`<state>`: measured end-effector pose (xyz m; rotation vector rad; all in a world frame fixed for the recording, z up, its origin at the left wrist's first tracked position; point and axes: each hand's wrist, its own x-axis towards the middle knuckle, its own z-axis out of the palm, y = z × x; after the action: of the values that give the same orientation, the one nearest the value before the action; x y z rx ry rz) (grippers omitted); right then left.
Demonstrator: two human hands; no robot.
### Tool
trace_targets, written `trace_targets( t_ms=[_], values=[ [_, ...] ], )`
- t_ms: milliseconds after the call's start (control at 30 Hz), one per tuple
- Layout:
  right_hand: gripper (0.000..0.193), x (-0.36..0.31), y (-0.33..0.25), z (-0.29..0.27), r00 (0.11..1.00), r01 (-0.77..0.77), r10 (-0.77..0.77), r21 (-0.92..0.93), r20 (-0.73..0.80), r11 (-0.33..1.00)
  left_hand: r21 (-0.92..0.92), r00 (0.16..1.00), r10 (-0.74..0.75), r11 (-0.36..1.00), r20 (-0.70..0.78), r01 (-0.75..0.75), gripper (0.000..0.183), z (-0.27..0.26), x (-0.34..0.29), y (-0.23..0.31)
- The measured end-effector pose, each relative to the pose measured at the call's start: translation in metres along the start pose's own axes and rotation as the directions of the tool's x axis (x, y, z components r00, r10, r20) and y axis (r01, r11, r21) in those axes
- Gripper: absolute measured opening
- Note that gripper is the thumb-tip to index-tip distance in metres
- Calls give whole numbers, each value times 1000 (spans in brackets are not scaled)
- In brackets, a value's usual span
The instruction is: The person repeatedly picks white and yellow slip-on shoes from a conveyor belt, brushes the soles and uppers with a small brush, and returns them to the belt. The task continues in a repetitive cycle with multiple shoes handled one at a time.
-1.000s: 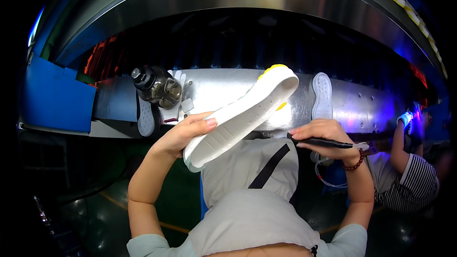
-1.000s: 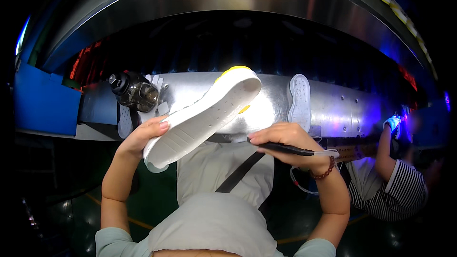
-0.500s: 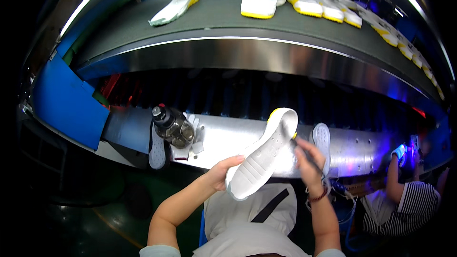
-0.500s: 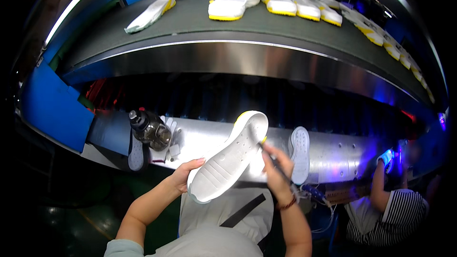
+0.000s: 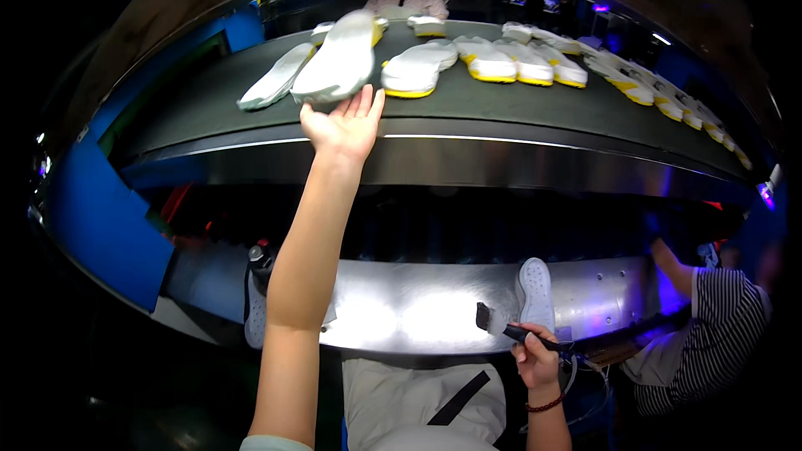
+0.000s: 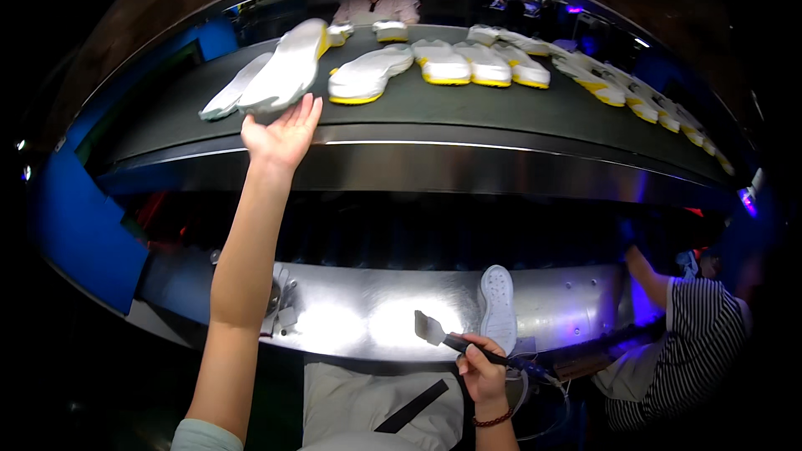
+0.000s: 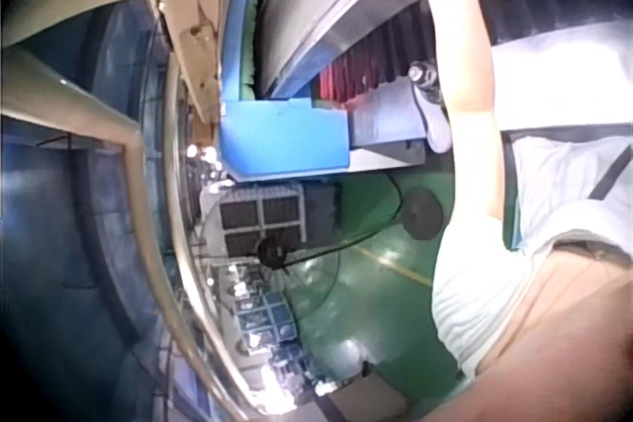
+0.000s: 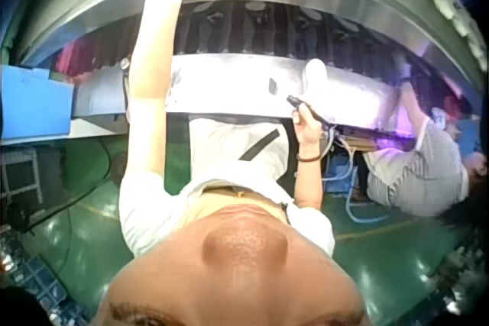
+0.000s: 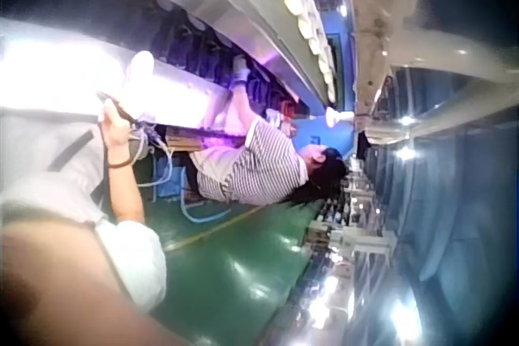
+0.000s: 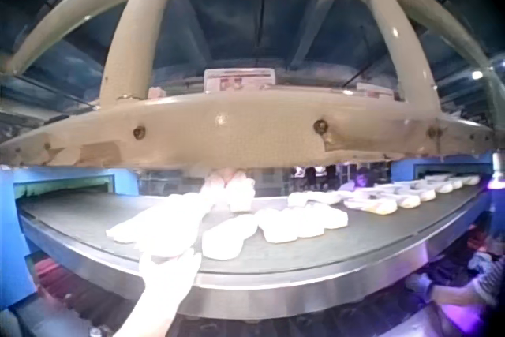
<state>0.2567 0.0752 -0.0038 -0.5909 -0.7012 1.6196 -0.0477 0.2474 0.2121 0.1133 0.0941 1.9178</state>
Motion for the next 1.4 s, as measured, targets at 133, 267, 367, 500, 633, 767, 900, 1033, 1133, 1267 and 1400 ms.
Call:
trace_targets(
  t_ms=[133,267,367,500,633,767,900,1033,1133,1267,1400],
  values=[
    [19,-15,-5,-18,990,35,-31,29,-138,999,913,910,224,139,348,-383,76,2,40,-45],
    [23,-21,-8,-18,987,-22,26,31,-158,999,538,807,-20,-735,590,-412,61,-17,77,-33],
    [25,-21,-14,-13,988,-32,34,11,-148,999,507,847,-98,-763,522,-401,49,-8,72,-40],
    [26,-18,-7,-18,991,-52,51,-6,-121,999,154,492,-281,-725,824,-671,35,-3,47,-42],
    [23,-16,-7,-23,987,-46,43,-11,-153,999,369,413,-138,-262,900,-892,24,-5,-13,-44],
    [22,-11,-5,-24,983,-52,48,-19,-176,998,539,728,429,491,535,-685,28,-41,-64,-32],
    [22,-2,-3,-26,985,-12,3,-47,-175,999,593,900,-417,759,127,268,48,-81,-79,-2],
    [26,-3,-11,-19,984,123,-121,12,-131,992,477,870,-225,879,438,-13,75,-162,-117,10],
    [24,-4,-7,-17,982,130,-134,-36,-134,991,383,757,-545,826,360,413,87,-202,-147,9],
    [21,2,2,-8,999,-30,25,-107,-45,994,389,739,-673,688,27,613,84,-244,-191,-5],
    [21,17,19,16,986,-154,165,-222,35,963,214,735,-676,726,49,654,86,-250,-221,-20]
  ],
)
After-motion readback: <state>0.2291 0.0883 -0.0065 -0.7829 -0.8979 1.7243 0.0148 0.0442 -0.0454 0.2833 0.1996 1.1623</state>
